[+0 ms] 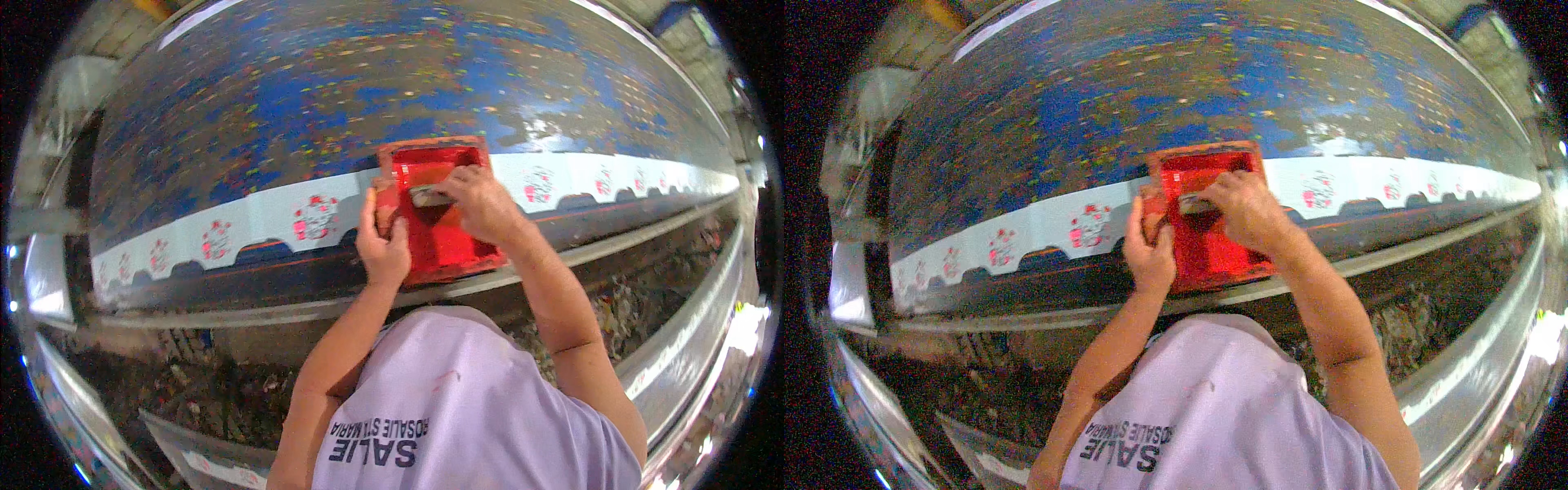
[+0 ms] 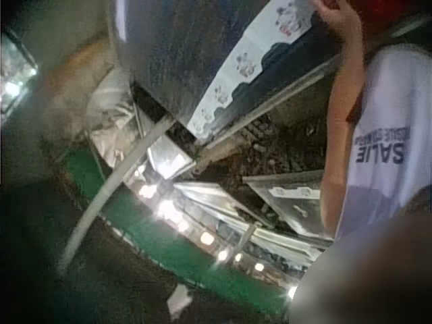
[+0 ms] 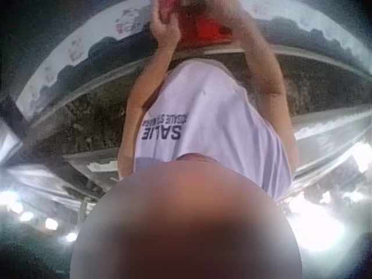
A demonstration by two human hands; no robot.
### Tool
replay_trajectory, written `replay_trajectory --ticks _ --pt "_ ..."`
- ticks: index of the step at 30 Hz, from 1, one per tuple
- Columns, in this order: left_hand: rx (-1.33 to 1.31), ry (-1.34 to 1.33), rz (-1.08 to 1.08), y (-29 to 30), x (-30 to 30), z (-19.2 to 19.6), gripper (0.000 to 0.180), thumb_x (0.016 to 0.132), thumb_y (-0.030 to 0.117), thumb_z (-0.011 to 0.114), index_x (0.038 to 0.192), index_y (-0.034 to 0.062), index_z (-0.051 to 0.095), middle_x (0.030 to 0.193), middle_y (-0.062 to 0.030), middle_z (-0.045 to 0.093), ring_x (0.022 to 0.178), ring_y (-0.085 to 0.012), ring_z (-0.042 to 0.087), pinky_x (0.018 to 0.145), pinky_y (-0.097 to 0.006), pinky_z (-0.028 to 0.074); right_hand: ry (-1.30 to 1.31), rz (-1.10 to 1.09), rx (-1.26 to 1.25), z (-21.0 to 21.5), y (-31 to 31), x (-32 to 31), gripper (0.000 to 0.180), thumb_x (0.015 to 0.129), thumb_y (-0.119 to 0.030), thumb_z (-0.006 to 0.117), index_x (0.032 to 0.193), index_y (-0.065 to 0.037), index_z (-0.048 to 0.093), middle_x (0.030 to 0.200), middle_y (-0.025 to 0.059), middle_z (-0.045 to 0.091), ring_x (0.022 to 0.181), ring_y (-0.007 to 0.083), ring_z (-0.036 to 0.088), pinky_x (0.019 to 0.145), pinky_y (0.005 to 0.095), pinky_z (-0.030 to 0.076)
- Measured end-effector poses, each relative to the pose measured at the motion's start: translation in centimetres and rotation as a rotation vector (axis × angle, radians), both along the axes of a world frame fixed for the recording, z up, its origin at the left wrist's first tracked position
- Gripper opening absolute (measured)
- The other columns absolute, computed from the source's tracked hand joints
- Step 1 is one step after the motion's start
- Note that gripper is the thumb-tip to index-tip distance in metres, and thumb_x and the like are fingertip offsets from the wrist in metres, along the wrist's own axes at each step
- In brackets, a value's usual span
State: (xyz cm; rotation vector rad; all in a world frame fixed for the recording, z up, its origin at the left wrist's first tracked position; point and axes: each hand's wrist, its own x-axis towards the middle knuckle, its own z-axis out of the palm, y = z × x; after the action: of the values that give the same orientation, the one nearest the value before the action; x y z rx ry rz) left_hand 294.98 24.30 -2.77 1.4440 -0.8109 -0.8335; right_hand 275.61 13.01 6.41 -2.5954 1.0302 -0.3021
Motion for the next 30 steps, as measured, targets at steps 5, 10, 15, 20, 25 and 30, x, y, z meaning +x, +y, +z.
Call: replay_trajectory --ticks 5,10,15,20,25,30 --pt "-0.051 -0.118 -0.015 0.3 0.2 0.2 0.076 0.102 0.000 0.074 0.173 -0.0054 0.046 0.162 -0.0196 0.063 0.141 -0.0254 0.066 0.121 -0.040 0.052 0.051 -0.033 0.026 0.7 6.1 -1.1 0.047 0.079 0.002 0.075 0.124 -0.011 0.082 0.119 0.0097 0.076 0.119 0.0368 0.070 0.104 0.0506 0.055" --pt "-0.033 -0.058 -0.021 0.2 -0.2 0.6 0.083 0.101 0.000 0.076 0.175 -0.0058 0.040 0.167 -0.0217 0.056 0.147 -0.0284 0.062 0.125 -0.042 0.050 0.001 -0.038 0.002 0.7 10.0 -1.8 0.037 0.086 -0.008 0.076 0.122 -0.012 0.082 0.120 0.0084 0.075 0.117 0.0343 0.070 0.105 0.0493 0.056" --pt "0.015 -0.139 -0.006 0.1 -0.6 0.9 0.090 0.094 -0.001 0.081 0.175 -0.0037 0.042 0.168 -0.0222 0.056 0.152 -0.0286 0.059 0.128 -0.043 0.048 -0.063 -0.006 -0.010 -0.3 11.5 -2.9 0.031 0.094 -0.016 0.072 0.124 -0.013 0.080 0.120 0.0076 0.072 0.118 0.0334 0.068 0.104 0.0506 0.056" --pt "0.038 -0.147 -0.005 -0.2 -0.7 1.7 0.093 0.088 -0.008 0.075 0.175 -0.0023 0.043 0.171 -0.0209 0.055 0.154 -0.0286 0.058 0.129 -0.043 0.047 -0.266 -0.023 0.041 -1.3 12.6 -6.2 0.040 0.091 -0.027 0.087 0.127 -0.013 0.080 0.134 0.0097 0.073 0.132 0.0360 0.066 0.113 0.0543 0.054" --pt "-0.021 -0.204 0.030 -0.6 -3.1 3.2 0.096 0.085 -0.013 0.071 0.176 -0.0031 0.041 0.174 -0.0202 0.051 0.155 -0.0291 0.057 0.131 -0.042 0.045 -0.466 -0.472 0.080 -2.6 12.7 -11.6 0.042 0.091 -0.011 0.091 0.132 -0.008 0.079 0.141 0.0170 0.073 0.139 0.0415 0.065 0.119 0.0540 0.053" --pt "-0.077 -0.109 -0.004 -2.7 -10.2 3.0 0.096 0.086 -0.012 0.071 0.176 -0.0047 0.039 0.174 -0.0203 0.050 0.157 -0.0289 0.055 0.132 -0.043 0.044 -0.606 -0.547 0.205 -3.4 11.8 -18.6 0.039 0.094 -0.010 0.090 0.131 -0.006 0.080 0.141 0.0184 0.075 0.138 0.0401 0.067 0.120 0.0515 0.053"
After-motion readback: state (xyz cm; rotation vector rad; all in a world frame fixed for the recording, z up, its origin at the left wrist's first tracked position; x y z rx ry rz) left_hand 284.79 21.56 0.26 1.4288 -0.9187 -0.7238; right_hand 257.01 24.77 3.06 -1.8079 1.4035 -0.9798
